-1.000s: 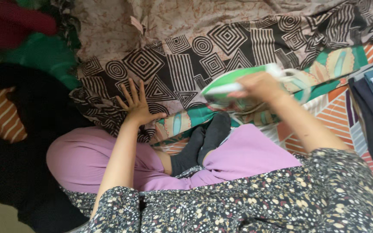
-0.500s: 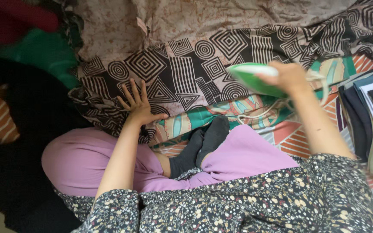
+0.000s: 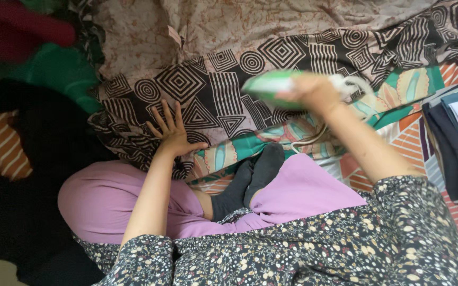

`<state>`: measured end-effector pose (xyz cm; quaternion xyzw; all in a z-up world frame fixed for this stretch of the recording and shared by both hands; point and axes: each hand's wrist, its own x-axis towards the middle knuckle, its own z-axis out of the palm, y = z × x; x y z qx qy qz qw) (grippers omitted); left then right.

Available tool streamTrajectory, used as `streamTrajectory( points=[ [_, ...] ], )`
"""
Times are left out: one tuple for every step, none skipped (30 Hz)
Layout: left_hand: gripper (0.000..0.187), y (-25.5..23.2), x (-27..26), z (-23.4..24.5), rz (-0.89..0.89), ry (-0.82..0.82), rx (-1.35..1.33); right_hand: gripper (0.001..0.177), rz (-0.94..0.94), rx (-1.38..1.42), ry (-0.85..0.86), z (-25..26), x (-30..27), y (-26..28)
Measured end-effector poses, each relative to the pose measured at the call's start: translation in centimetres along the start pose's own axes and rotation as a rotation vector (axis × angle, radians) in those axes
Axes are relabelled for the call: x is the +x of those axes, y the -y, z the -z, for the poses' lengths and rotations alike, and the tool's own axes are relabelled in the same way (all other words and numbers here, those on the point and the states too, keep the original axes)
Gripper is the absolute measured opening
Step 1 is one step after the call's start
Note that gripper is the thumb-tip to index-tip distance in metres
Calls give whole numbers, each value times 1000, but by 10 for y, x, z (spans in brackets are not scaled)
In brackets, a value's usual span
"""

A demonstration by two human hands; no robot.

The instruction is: The person irons a patterned cloth on a bed using a green and white iron. They repeatedly smooth and reposition the fabric, ironing different sections and flipping it over to treat both sides.

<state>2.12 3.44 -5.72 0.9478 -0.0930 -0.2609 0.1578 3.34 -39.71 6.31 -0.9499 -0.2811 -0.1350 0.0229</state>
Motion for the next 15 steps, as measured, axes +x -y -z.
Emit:
streamTrajectory(
  points=[
    [171,0,1,0,3,8,-5,60,-135,-139,34,-1,-4,-25],
    [171,-1,1,0,2,6,-7,61,-303,-174,45,0,-7,-53],
    [171,-1,0,-1,1,4,-9,61,-471,-208,56,3,-10,-78],
    [171,0,0,0,1,-3,-10,61,-566,-286,47,3,-9,-99],
    [171,0,1,0,2,10,-4,60,-662,-362,37,1,-9,-112],
    [171,0,2,-1,3,23,3,61,-650,-326,42,-1,-11,-120],
    [172,0,4,0,4,36,10,61,-638,-290,47,-1,-11,-125],
    [172,1,5,0,16,53,23,62,-628,-254,55,-1,-12,-127],
    [173,1,7,0,27,71,35,61,-528,-195,80,-1,-11,-125],
    [173,0,10,-1,37,91,44,60,-429,-138,109,0,-12,-120],
    [173,-1,12,-1,40,92,46,59,-329,-82,139,-1,-9,-116],
    [173,-1,12,-2,47,97,50,59,-310,-112,126,-4,-4,-111],
    [174,-1,12,-3,54,101,54,58,-290,-143,114,-6,1,-105],
    [174,-1,11,-3,54,98,58,59,-271,-172,102,-9,6,-99],
    [174,-1,11,-4,54,95,63,59,-332,-194,104,-11,12,-96]
  ],
)
